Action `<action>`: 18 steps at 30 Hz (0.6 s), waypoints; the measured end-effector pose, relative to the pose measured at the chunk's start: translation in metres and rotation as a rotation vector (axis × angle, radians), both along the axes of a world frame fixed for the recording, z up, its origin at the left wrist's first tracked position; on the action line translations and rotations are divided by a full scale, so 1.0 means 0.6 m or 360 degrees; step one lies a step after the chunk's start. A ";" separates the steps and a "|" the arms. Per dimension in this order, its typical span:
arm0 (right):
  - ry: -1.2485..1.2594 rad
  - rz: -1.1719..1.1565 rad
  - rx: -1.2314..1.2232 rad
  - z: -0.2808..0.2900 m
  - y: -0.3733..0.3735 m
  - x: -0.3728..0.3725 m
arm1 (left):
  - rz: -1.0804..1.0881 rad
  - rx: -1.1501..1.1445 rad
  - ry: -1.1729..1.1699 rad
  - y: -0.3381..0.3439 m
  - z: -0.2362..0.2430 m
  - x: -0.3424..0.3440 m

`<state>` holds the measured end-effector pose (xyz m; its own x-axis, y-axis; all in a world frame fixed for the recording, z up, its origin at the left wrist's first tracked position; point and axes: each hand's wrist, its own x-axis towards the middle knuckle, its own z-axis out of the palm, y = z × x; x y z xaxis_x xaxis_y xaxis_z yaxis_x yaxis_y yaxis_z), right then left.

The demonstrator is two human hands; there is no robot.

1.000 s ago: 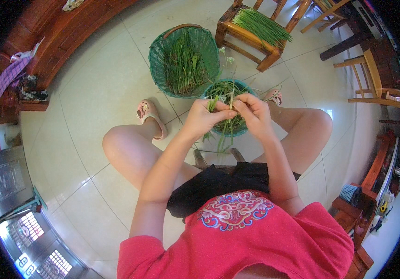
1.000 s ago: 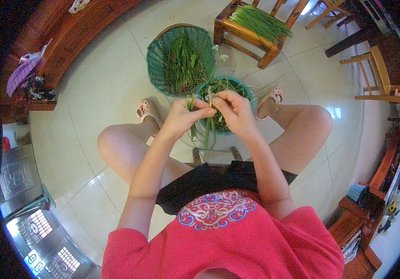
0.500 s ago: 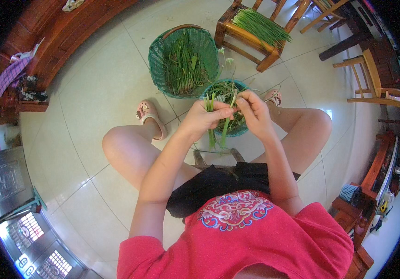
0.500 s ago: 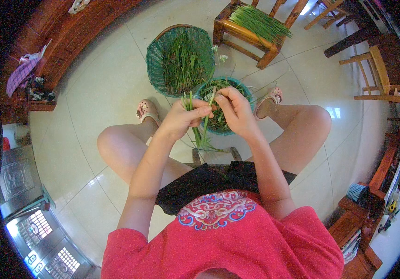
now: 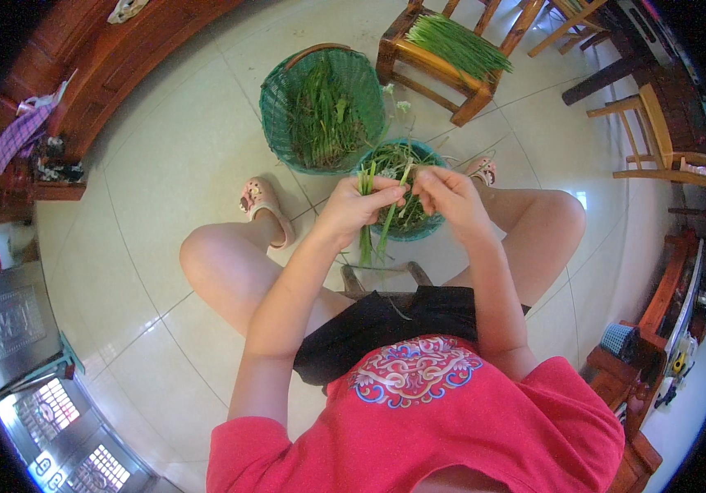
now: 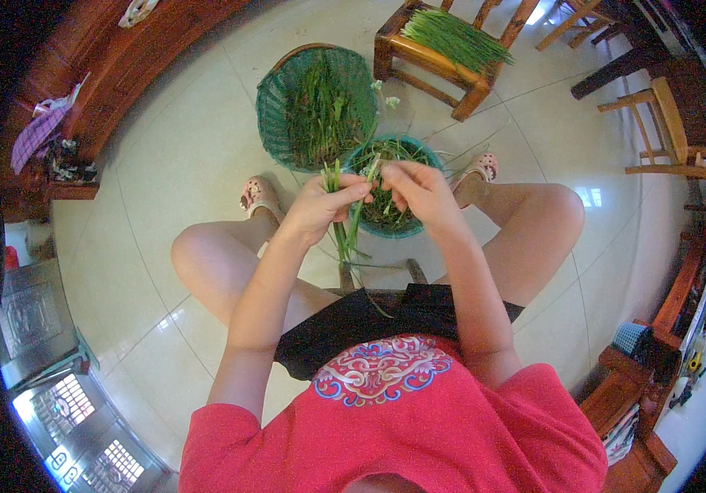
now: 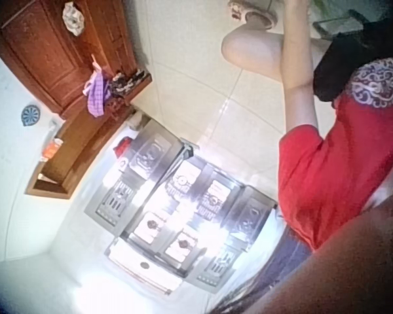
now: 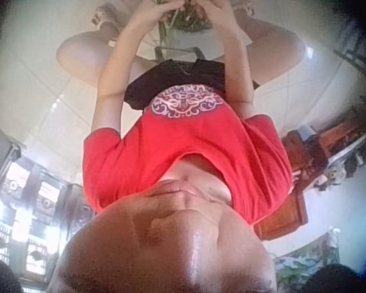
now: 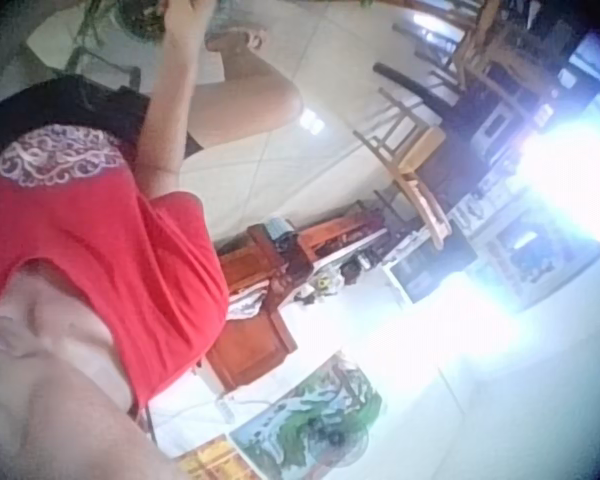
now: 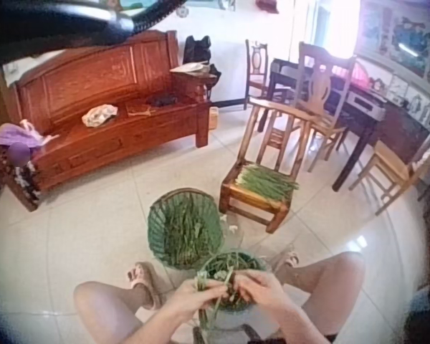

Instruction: The person sits on a small stool and sorts through a bundle of green leafy vegetables. They separate the stems and leaves by hand, placing the sorted parts into a green basket and a blue bowl on the floor.

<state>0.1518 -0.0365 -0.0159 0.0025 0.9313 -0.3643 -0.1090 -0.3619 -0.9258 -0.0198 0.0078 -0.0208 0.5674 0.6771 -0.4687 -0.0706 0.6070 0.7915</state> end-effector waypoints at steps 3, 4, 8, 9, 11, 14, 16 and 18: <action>0.0301 0.0033 0.0014 0.004 -0.001 -0.013 | -0.0052 0.0033 0.0005 0.000 0.000 -0.001; 0.0301 0.0000 0.0033 0.004 -0.002 -0.012 | -0.0086 0.0027 0.0005 0.000 0.001 -0.001; 0.0171 -0.0061 0.0078 0.005 0.000 -0.012 | -0.0194 0.0025 0.0006 0.001 0.002 -0.004; 0.0100 -0.0064 0.0081 0.006 0.000 -0.012 | -0.0218 0.0029 0.0000 0.001 0.000 -0.003; -0.0539 -0.0018 0.0521 -0.015 -0.002 -0.007 | -0.0222 0.0182 0.0086 -0.001 0.002 0.000; -0.1578 -0.0095 0.1127 -0.015 0.004 -0.008 | -0.0198 0.0601 0.0368 -0.001 -0.027 0.004; -0.2015 -0.0188 0.1200 -0.018 0.014 0.006 | -0.0136 0.0720 0.0489 -0.002 -0.037 -0.001; -0.2169 -0.0272 0.0946 -0.031 0.023 0.053 | -0.0051 0.0614 0.0482 -0.003 -0.023 -0.013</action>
<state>0.1834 -0.0230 -0.0346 0.1412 0.8922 0.4290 0.9355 0.0216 -0.3527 -0.0275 0.0058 -0.0346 0.4678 0.8182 -0.3342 0.2117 0.2635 0.9412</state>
